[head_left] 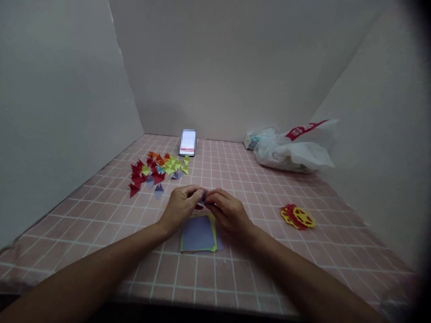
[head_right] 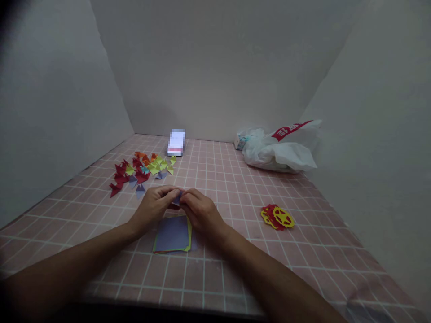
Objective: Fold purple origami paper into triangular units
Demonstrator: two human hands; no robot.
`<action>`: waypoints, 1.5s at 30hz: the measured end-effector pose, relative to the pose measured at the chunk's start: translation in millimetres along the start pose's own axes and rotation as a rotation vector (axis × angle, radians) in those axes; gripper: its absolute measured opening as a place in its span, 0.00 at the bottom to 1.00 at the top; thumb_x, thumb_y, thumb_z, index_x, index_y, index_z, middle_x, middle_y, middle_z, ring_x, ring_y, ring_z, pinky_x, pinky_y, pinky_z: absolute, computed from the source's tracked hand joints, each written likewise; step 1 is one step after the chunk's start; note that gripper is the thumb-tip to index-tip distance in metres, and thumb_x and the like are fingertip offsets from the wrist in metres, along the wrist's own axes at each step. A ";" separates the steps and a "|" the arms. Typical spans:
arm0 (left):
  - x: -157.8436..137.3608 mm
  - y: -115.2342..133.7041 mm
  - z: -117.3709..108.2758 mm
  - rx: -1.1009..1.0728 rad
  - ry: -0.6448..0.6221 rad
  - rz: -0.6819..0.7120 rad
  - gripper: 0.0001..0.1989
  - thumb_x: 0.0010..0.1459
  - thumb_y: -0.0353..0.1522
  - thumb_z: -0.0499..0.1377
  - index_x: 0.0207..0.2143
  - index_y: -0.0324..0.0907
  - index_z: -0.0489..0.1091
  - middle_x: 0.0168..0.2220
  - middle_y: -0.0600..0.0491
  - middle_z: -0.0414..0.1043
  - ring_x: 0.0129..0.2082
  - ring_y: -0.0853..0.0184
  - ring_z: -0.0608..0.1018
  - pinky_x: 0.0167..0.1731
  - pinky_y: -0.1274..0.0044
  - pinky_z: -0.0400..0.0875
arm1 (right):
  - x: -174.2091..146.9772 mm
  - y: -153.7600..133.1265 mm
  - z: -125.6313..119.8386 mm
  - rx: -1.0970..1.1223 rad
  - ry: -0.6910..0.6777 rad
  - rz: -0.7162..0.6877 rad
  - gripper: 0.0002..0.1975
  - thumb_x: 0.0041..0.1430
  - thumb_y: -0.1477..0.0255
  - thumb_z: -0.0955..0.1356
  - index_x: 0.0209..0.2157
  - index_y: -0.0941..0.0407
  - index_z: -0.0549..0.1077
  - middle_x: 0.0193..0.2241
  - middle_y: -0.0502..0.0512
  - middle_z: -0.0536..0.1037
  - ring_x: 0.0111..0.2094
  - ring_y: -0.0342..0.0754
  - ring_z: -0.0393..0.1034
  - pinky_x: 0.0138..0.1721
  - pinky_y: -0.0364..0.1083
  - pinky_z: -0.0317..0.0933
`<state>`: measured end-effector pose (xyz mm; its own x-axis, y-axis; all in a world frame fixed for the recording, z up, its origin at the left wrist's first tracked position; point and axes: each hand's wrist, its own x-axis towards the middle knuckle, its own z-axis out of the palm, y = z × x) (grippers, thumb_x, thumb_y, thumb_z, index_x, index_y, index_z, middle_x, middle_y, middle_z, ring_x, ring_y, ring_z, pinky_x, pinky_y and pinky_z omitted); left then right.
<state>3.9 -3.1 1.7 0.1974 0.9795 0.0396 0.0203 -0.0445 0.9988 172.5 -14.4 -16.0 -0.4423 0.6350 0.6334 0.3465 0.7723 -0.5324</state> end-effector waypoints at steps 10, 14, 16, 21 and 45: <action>0.8 1.5 -0.7 -0.134 0.089 -0.027 0.13 0.54 0.39 0.63 0.34 0.39 0.80 0.35 0.49 0.79 0.33 0.65 0.79 0.31 0.75 0.79 | 0.5 -0.9 -2.1 -0.146 0.131 0.024 0.08 0.65 0.79 0.64 0.36 0.52 0.71 0.44 0.59 0.71 0.43 0.51 0.71 0.42 0.51 0.69; -0.5 -0.4 0.4 -0.118 0.092 -0.017 0.13 0.55 0.39 0.63 0.34 0.38 0.80 0.35 0.49 0.78 0.33 0.66 0.79 0.31 0.75 0.79 | 0.2 0.6 -0.5 -0.121 0.094 0.047 0.08 0.66 0.78 0.64 0.37 0.52 0.72 0.38 0.58 0.72 0.39 0.51 0.71 0.38 0.50 0.68; -1.3 -1.3 0.9 -0.096 0.084 -0.004 0.13 0.55 0.40 0.63 0.35 0.38 0.80 0.36 0.49 0.79 0.34 0.65 0.79 0.32 0.74 0.79 | -0.8 0.5 0.8 -0.111 0.069 0.064 0.08 0.66 0.77 0.64 0.38 0.53 0.73 0.37 0.58 0.73 0.38 0.50 0.71 0.38 0.49 0.68; -2.6 -1.0 1.1 -0.062 0.082 0.030 0.14 0.56 0.40 0.62 0.34 0.38 0.80 0.37 0.48 0.79 0.34 0.64 0.80 0.32 0.74 0.80 | -2.2 0.0 1.6 -0.120 0.057 0.059 0.08 0.67 0.76 0.64 0.38 0.53 0.74 0.37 0.57 0.74 0.38 0.49 0.72 0.37 0.48 0.68; 0.2 -8.8 3.4 -0.419 -0.109 -0.015 0.13 0.56 0.38 0.66 0.40 0.39 0.80 0.39 0.49 0.80 0.41 0.65 0.80 0.48 0.71 0.76 | -0.7 -4.2 0.3 -0.125 0.191 0.070 0.07 0.65 0.80 0.64 0.34 0.55 0.70 0.31 0.54 0.73 0.34 0.48 0.70 0.36 0.47 0.66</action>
<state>7.0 -3.2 -7.2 0.3029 0.9520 0.0438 -0.3708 0.0754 0.9256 171.2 -18.2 -14.3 -0.2535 0.6696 0.6981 0.4760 0.7146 -0.5126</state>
